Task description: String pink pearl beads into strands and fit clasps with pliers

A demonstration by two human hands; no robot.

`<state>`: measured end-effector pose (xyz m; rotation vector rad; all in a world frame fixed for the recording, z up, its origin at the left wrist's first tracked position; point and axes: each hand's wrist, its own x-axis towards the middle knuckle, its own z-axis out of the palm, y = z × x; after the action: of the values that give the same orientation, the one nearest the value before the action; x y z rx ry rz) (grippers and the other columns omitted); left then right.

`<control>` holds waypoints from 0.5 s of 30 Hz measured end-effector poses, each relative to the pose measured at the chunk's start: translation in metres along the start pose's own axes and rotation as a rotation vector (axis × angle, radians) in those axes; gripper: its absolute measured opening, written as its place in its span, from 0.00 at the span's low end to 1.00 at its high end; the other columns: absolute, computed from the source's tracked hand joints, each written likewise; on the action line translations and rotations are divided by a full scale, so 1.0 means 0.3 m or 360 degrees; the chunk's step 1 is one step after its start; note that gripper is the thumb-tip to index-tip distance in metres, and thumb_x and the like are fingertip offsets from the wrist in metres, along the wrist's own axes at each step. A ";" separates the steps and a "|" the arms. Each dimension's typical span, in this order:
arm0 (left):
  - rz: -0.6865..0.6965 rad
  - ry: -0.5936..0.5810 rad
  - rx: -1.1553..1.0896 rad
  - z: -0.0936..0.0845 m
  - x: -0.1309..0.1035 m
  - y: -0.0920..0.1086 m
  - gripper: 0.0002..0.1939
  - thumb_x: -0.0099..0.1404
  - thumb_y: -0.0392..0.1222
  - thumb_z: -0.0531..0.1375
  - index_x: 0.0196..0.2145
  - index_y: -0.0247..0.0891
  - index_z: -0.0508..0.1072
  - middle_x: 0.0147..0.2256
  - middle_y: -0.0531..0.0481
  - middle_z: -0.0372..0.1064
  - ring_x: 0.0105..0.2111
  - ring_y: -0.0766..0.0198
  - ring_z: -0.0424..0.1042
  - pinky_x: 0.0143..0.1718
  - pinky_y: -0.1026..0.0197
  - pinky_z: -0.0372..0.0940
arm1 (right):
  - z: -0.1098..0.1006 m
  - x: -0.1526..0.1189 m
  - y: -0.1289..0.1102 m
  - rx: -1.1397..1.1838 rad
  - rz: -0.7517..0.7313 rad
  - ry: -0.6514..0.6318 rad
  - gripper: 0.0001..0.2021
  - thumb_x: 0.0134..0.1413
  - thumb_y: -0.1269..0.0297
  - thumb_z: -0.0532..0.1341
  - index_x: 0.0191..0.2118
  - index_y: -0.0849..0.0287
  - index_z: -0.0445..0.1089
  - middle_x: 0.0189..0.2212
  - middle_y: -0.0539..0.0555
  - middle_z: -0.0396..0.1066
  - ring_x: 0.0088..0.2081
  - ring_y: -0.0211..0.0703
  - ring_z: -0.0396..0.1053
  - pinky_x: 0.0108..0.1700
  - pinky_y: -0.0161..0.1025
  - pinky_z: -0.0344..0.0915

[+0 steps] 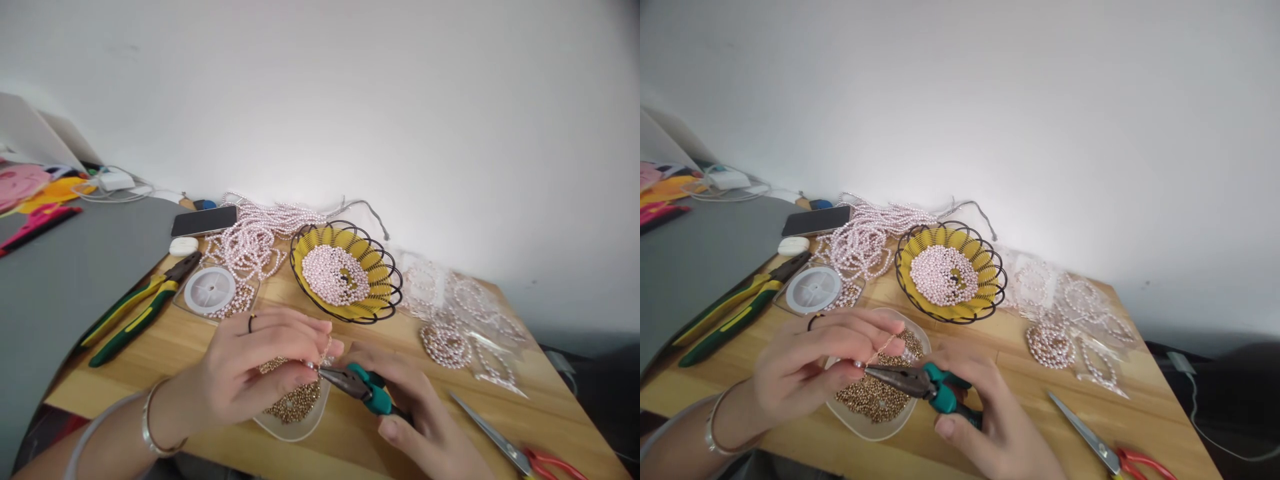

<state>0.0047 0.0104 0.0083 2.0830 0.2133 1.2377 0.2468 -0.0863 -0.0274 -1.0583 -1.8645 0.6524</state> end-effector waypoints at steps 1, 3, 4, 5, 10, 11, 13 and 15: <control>0.0019 -0.0002 0.0036 -0.001 0.001 -0.001 0.06 0.74 0.36 0.56 0.40 0.33 0.73 0.40 0.41 0.81 0.48 0.56 0.79 0.50 0.57 0.77 | 0.000 0.005 -0.006 -0.0037 0.0007 0.0015 0.19 0.66 0.50 0.58 0.60 0.45 0.66 0.48 0.53 0.79 0.47 0.45 0.78 0.44 0.34 0.77; 0.0052 -0.0014 0.0097 -0.004 0.005 -0.003 0.07 0.74 0.36 0.56 0.39 0.32 0.72 0.40 0.41 0.81 0.48 0.57 0.79 0.50 0.58 0.77 | 0.001 0.014 -0.017 -0.0111 0.0036 0.0035 0.19 0.66 0.48 0.58 0.59 0.45 0.67 0.45 0.54 0.79 0.40 0.44 0.80 0.35 0.31 0.78; 0.0066 -0.0022 0.0121 -0.006 0.007 -0.003 0.07 0.74 0.36 0.56 0.39 0.32 0.72 0.40 0.40 0.81 0.48 0.57 0.80 0.50 0.58 0.77 | 0.001 0.017 -0.021 -0.0144 0.0047 0.0043 0.19 0.66 0.48 0.58 0.58 0.44 0.67 0.45 0.54 0.79 0.37 0.43 0.80 0.32 0.31 0.77; 0.0079 -0.0030 0.0142 -0.007 0.008 -0.004 0.07 0.74 0.35 0.56 0.39 0.32 0.73 0.40 0.40 0.81 0.47 0.57 0.80 0.50 0.58 0.76 | 0.001 0.017 -0.024 -0.0182 0.0053 0.0052 0.19 0.66 0.47 0.58 0.58 0.44 0.67 0.44 0.54 0.78 0.35 0.43 0.80 0.30 0.30 0.77; 0.0090 -0.0028 0.0167 -0.010 0.005 -0.004 0.06 0.74 0.34 0.56 0.40 0.32 0.73 0.42 0.40 0.81 0.47 0.58 0.80 0.53 0.57 0.75 | 0.011 -0.021 -0.017 -0.0426 0.0056 0.0141 0.20 0.65 0.45 0.57 0.56 0.47 0.68 0.44 0.56 0.80 0.44 0.51 0.80 0.41 0.41 0.79; 0.0091 -0.0012 0.0168 -0.009 0.001 -0.004 0.06 0.74 0.34 0.56 0.41 0.32 0.73 0.42 0.40 0.81 0.47 0.59 0.79 0.53 0.56 0.75 | 0.015 -0.031 -0.016 -0.0460 0.0075 0.0152 0.21 0.64 0.44 0.57 0.57 0.47 0.68 0.44 0.55 0.80 0.46 0.53 0.79 0.45 0.44 0.78; 0.0095 0.0031 0.0197 -0.007 -0.005 -0.005 0.06 0.74 0.35 0.56 0.42 0.33 0.72 0.42 0.40 0.81 0.48 0.59 0.79 0.54 0.55 0.74 | 0.026 -0.043 -0.020 -0.0495 0.0134 0.0161 0.22 0.65 0.44 0.57 0.58 0.47 0.67 0.45 0.55 0.80 0.49 0.53 0.78 0.47 0.45 0.77; 0.0111 0.0077 0.0244 -0.004 -0.010 -0.008 0.06 0.74 0.35 0.55 0.42 0.33 0.72 0.42 0.40 0.81 0.48 0.59 0.79 0.54 0.55 0.74 | 0.035 -0.039 -0.033 -0.0512 0.0160 0.0189 0.21 0.65 0.44 0.56 0.57 0.47 0.68 0.46 0.54 0.80 0.49 0.51 0.78 0.46 0.40 0.78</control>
<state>0.0025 0.0113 0.0051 2.2087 0.2668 1.3519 0.2365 -0.1017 -0.0300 -1.3741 -1.8597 0.3422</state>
